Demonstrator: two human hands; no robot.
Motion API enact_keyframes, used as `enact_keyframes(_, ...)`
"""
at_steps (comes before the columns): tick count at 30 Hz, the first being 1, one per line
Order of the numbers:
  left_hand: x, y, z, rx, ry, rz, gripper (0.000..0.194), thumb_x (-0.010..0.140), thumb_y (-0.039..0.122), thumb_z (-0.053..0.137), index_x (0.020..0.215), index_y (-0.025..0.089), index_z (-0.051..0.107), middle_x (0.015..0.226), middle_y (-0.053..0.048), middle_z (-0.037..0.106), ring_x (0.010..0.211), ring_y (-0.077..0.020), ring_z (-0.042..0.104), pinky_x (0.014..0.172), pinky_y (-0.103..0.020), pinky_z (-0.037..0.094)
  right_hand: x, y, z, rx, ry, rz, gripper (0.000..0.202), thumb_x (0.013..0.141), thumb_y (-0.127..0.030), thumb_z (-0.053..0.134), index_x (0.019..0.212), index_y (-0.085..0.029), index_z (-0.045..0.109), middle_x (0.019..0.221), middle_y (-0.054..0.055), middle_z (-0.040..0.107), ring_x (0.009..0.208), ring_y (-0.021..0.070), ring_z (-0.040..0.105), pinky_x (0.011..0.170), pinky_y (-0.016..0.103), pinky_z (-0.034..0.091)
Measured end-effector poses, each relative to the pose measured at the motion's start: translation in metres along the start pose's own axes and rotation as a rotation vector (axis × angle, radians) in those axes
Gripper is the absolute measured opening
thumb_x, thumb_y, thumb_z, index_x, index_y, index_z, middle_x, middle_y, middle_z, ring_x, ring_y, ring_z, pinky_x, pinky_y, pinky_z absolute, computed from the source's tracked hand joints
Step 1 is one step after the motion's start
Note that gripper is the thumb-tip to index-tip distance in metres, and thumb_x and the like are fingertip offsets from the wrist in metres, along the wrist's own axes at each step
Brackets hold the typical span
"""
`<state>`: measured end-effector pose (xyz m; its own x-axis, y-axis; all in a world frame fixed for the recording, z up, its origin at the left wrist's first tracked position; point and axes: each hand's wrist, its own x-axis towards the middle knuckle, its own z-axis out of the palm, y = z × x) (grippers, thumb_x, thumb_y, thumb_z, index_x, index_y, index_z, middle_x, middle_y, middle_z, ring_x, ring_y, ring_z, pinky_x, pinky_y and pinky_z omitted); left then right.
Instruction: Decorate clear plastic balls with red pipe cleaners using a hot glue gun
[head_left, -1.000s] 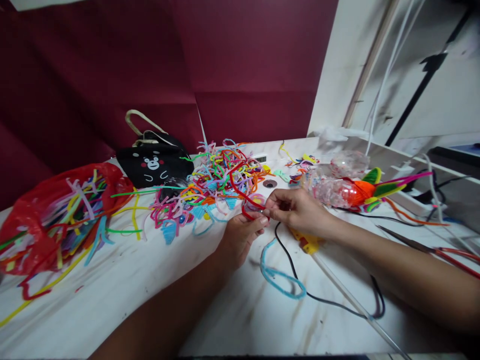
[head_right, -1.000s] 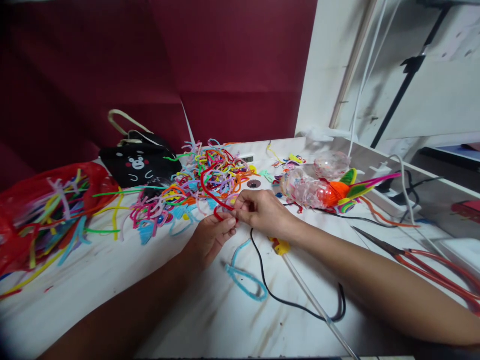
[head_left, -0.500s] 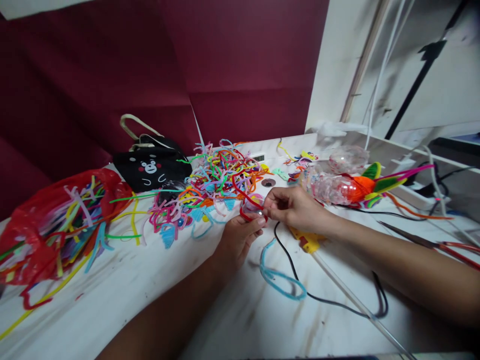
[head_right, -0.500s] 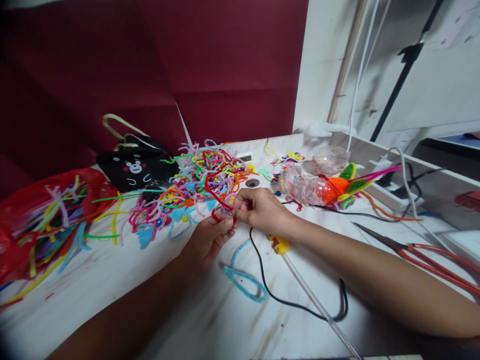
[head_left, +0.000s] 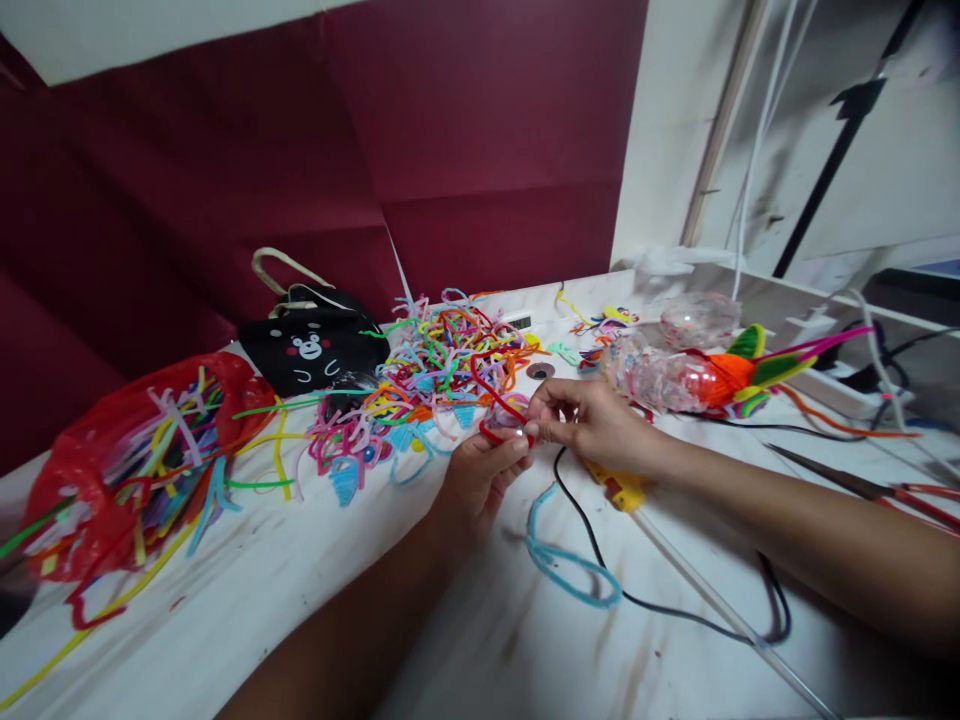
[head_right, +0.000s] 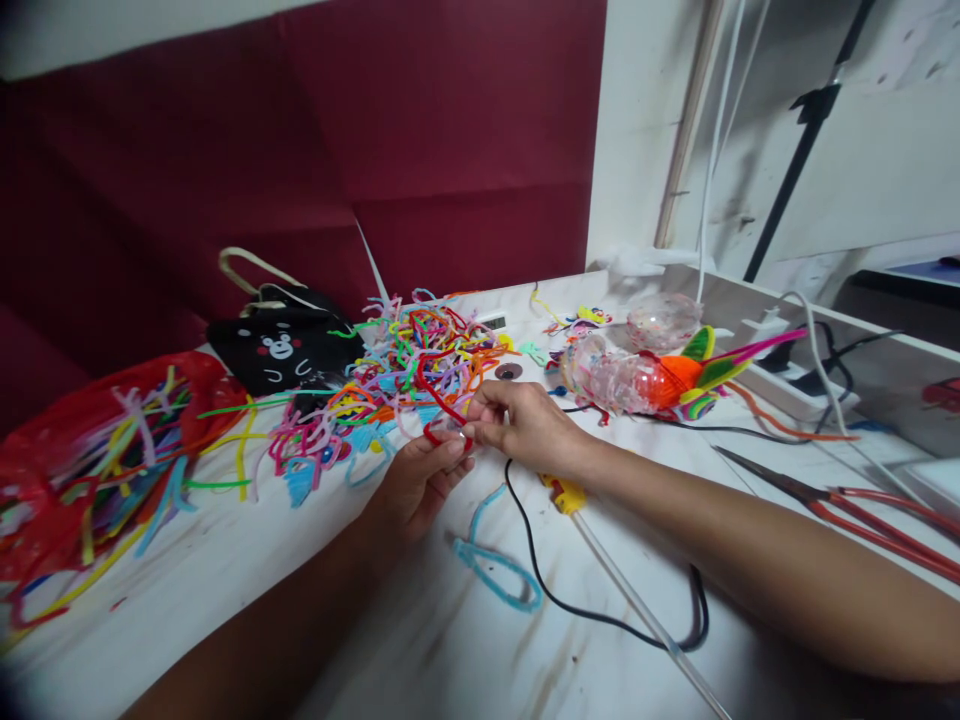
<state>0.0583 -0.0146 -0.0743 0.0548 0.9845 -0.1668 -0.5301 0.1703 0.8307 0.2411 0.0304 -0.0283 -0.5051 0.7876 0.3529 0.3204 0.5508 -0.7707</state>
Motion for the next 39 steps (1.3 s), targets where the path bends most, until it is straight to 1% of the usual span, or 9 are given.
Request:
enact_keyframes(9,-0.003,0.003,0.005,-0.037,-0.030,0.044,0.039,0.050,0.022,0.103,0.073,0.016,0.073,0.082,-0.001,0.075,0.080,-0.0128,0.069,0.080,-0.027,0.057,-0.001,-0.003,0.001,0.025,0.020,-0.032,0.010,0.087,-0.028,0.069,0.082,-0.021,0.065,0.073,-0.001,0.063,0.068,0.0157,0.056,0.063,0.030,0.042)
enact_keyframes(13,-0.002,0.003,0.008,-0.029,-0.031,0.062,0.039,0.048,0.020,0.101,0.073,0.017,0.071,0.085,-0.001,0.077,0.080,-0.0129,0.070,0.081,-0.026,0.056,-0.002,-0.004,0.002,0.026,0.017,-0.003,0.011,0.087,-0.029,0.070,0.080,-0.021,0.064,0.071,-0.001,0.062,0.065,0.0148,0.054,0.062,0.029,0.040)
enact_keyframes(17,-0.002,0.002,0.007,0.001,-0.025,0.075,0.038,0.049,0.018,0.100,0.072,0.016,0.069,0.081,0.000,0.076,0.077,-0.0126,0.070,0.083,-0.026,0.056,-0.001,-0.002,0.004,0.050,0.005,0.028,0.010,0.085,-0.028,0.071,0.079,-0.021,0.065,0.071,-0.001,0.064,0.066,0.0150,0.055,0.062,0.029,0.041)
enact_keyframes(20,-0.003,0.001,0.006,0.019,-0.017,0.071,0.039,0.049,0.019,0.100,0.072,0.016,0.068,0.079,-0.001,0.075,0.076,-0.0124,0.070,0.081,-0.026,0.056,0.001,0.003,0.005,0.156,-0.016,0.078,0.013,0.081,-0.030,0.075,0.079,-0.021,0.066,0.071,-0.001,0.065,0.065,0.0154,0.056,0.062,0.030,0.043)
enact_keyframes(24,-0.002,0.001,0.004,0.053,-0.027,0.060,0.039,0.051,0.019,0.100,0.073,0.016,0.067,0.076,0.001,0.073,0.073,-0.0119,0.069,0.081,-0.027,0.057,0.003,0.007,0.005,0.352,-0.084,0.164,0.022,0.076,-0.039,0.081,0.080,-0.021,0.067,0.072,0.000,0.070,0.065,0.0160,0.061,0.064,0.031,0.048)
enact_keyframes(28,-0.001,0.001,0.004,0.046,-0.009,0.041,0.040,0.050,0.017,0.100,0.072,0.017,0.067,0.075,0.001,0.073,0.074,-0.0128,0.070,0.080,-0.026,0.058,0.005,0.007,0.002,0.417,-0.118,0.194,0.027,0.073,-0.043,0.082,0.078,-0.020,0.068,0.074,0.002,0.072,0.068,0.0164,0.064,0.068,0.032,0.050)
enact_keyframes(31,-0.002,0.003,0.005,0.040,0.020,0.030,0.042,0.047,0.017,0.101,0.072,0.016,0.066,0.073,0.002,0.072,0.072,-0.0116,0.070,0.077,-0.024,0.057,0.005,0.007,0.000,0.420,-0.116,0.192,0.023,0.073,-0.039,0.082,0.077,-0.020,0.069,0.073,0.002,0.072,0.066,0.0158,0.064,0.067,0.031,0.050)
enact_keyframes(34,-0.003,0.004,0.006,0.045,0.016,0.038,0.045,0.047,0.019,0.101,0.072,0.016,0.065,0.072,0.002,0.071,0.072,-0.0112,0.070,0.077,-0.023,0.057,0.006,0.007,0.000,0.413,-0.108,0.192,0.015,0.073,-0.031,0.079,0.076,-0.021,0.068,0.073,0.001,0.072,0.068,0.0161,0.065,0.069,0.031,0.052)
enact_keyframes(39,-0.003,0.003,0.006,0.075,0.020,0.056,0.044,0.048,0.020,0.100,0.072,0.017,0.065,0.070,0.002,0.069,0.069,-0.0113,0.067,0.073,-0.023,0.053,0.005,0.008,0.006,0.361,-0.083,0.235,0.015,0.069,-0.023,0.079,0.077,-0.021,0.066,0.066,-0.003,0.066,0.059,0.0131,0.059,0.057,0.026,0.046)
